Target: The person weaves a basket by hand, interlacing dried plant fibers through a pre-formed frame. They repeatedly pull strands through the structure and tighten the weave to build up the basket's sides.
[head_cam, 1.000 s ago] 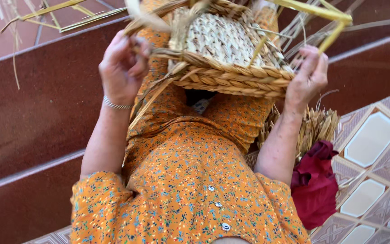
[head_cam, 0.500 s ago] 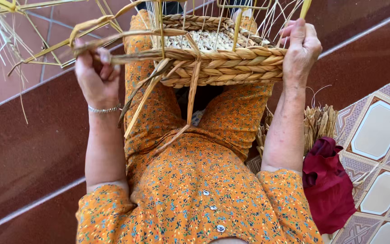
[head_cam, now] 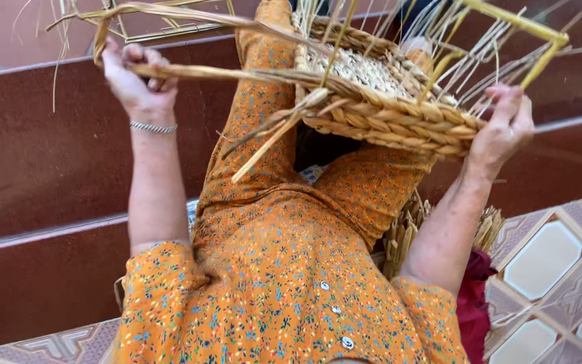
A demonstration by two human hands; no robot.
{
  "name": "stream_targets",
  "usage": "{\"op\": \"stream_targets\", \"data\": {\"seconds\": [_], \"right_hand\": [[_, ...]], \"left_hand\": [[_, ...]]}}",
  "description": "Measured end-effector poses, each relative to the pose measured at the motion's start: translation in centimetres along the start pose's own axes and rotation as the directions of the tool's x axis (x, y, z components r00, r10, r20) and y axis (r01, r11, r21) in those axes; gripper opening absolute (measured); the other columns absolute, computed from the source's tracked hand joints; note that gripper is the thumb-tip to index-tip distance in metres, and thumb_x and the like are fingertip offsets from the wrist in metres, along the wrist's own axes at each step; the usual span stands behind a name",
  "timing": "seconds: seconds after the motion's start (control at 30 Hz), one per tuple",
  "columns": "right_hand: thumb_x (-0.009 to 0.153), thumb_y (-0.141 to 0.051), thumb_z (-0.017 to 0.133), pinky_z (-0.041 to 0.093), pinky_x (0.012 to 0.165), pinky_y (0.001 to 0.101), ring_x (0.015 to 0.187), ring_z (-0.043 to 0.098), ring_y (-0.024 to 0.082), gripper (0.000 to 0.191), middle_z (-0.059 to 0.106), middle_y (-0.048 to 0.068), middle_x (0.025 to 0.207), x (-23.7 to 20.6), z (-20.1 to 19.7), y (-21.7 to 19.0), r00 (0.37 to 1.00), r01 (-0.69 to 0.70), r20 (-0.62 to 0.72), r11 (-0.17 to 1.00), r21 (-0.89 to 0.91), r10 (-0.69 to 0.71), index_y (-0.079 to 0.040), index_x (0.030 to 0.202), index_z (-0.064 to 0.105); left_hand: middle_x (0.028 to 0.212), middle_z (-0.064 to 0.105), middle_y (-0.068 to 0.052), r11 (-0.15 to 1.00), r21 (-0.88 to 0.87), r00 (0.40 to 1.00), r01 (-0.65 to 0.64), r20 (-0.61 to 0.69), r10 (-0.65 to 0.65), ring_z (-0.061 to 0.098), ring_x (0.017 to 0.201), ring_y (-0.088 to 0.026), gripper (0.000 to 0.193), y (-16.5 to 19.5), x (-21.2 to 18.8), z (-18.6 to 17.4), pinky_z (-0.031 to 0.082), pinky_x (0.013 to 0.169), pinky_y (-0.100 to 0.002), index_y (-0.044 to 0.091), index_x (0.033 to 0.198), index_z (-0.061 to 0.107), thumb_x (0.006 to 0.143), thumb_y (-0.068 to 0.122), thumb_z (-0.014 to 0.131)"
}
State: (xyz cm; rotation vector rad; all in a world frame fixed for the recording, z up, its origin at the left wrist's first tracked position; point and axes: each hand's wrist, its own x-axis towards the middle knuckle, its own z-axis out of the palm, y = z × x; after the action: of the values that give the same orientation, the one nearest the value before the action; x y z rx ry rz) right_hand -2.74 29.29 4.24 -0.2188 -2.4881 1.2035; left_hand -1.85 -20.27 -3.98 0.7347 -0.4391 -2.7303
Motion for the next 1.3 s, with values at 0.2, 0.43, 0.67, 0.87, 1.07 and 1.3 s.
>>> {"op": "stream_targets", "data": {"seconds": [0.2, 0.43, 0.67, 0.87, 1.07, 1.3], "right_hand": [[0.105, -0.008, 0.068, 0.051, 0.088, 0.0363, 0.108, 0.06, 0.025, 0.041, 0.062, 0.013, 0.122, -2.6, 0.9, -3.7, 0.88, 0.389, -0.143, 0.86, -0.331, -0.453, 0.006, 0.14, 0.052], [0.103, 0.002, 0.066, 0.053, 0.053, 0.0227, 0.068, 0.07, 0.012, 0.017, 0.071, 0.014, 0.11, -6.1, 7.6, -12.7, 0.839, 0.289, 0.434, 0.945, 0.155, -0.328, 0.003, 0.12, 0.065], [0.102, 0.0, 0.067, 0.047, 0.041, 0.0241, 0.053, 0.061, 0.008, 0.012, 0.075, 0.011, 0.094, -4.4, 11.9, -16.4, 0.785, -0.096, 0.617, 0.995, 0.018, 0.064, 0.0, 0.109, 0.058], [0.094, 0.005, 0.066, 0.048, 0.039, 0.0229, 0.057, 0.065, 0.006, 0.02, 0.067, 0.01, 0.115, -5.0, 12.3, -16.0, 0.84, -0.037, 0.539, 0.985, 0.168, -0.061, 0.001, 0.106, 0.051], [0.104, 0.004, 0.064, 0.047, 0.04, 0.0246, 0.052, 0.062, 0.008, 0.013, 0.075, 0.009, 0.097, -4.6, 12.2, -15.2, 0.745, -0.091, 0.667, 0.987, 0.129, -0.018, 0.001, 0.11, 0.053], [0.093, -0.004, 0.076, 0.047, 0.045, 0.022, 0.057, 0.06, 0.004, 0.024, 0.07, 0.003, 0.085, -4.2, 12.1, -14.7, 0.757, 0.027, 0.65, 0.997, 0.075, -0.069, -0.002, 0.102, 0.055]], "left_hand": [[0.079, 0.07, -0.023, 0.995, -0.01, 0.946, -0.099, -0.312, 0.091, 0.061, 0.056, -0.029, 0.062, 6.1, -0.9, -4.0, 0.051, 0.053, -0.041, 0.003, 0.085, 0.063, 0.102, 0.059, 0.042], [0.097, 0.078, -0.023, 0.315, 0.854, 0.805, 0.414, -0.183, -0.564, 0.074, 0.07, -0.026, 0.092, 0.9, -4.6, -2.7, 0.061, 0.066, -0.035, -0.004, 0.116, 0.072, 0.096, 0.077, 0.031], [0.098, 0.081, -0.008, 0.043, 0.96, 0.567, -0.278, 0.2, -0.799, 0.076, 0.091, -0.018, 0.073, -6.6, -4.9, 2.6, 0.058, 0.086, -0.037, 0.008, 0.108, 0.079, 0.096, 0.068, 0.038], [0.082, 0.072, -0.007, 0.29, 0.943, 0.428, 0.166, 0.196, -0.882, 0.07, 0.075, -0.023, 0.033, -7.3, -6.3, 4.6, 0.057, 0.071, -0.04, 0.008, 0.104, 0.063, 0.105, 0.039, 0.054], [0.085, 0.069, -0.01, 0.001, 0.492, 0.455, -0.871, 0.805, -0.382, 0.068, 0.078, -0.03, 0.015, -5.6, -5.8, 4.2, 0.052, 0.067, -0.043, 0.009, 0.103, 0.069, 0.1, 0.023, 0.071], [0.097, 0.071, -0.008, 0.023, 0.566, 0.517, -0.824, 0.769, -0.376, 0.068, 0.097, -0.025, 0.014, -7.7, -0.9, 6.2, 0.054, 0.085, -0.037, 0.011, 0.104, 0.077, 0.094, 0.021, 0.081]]}}
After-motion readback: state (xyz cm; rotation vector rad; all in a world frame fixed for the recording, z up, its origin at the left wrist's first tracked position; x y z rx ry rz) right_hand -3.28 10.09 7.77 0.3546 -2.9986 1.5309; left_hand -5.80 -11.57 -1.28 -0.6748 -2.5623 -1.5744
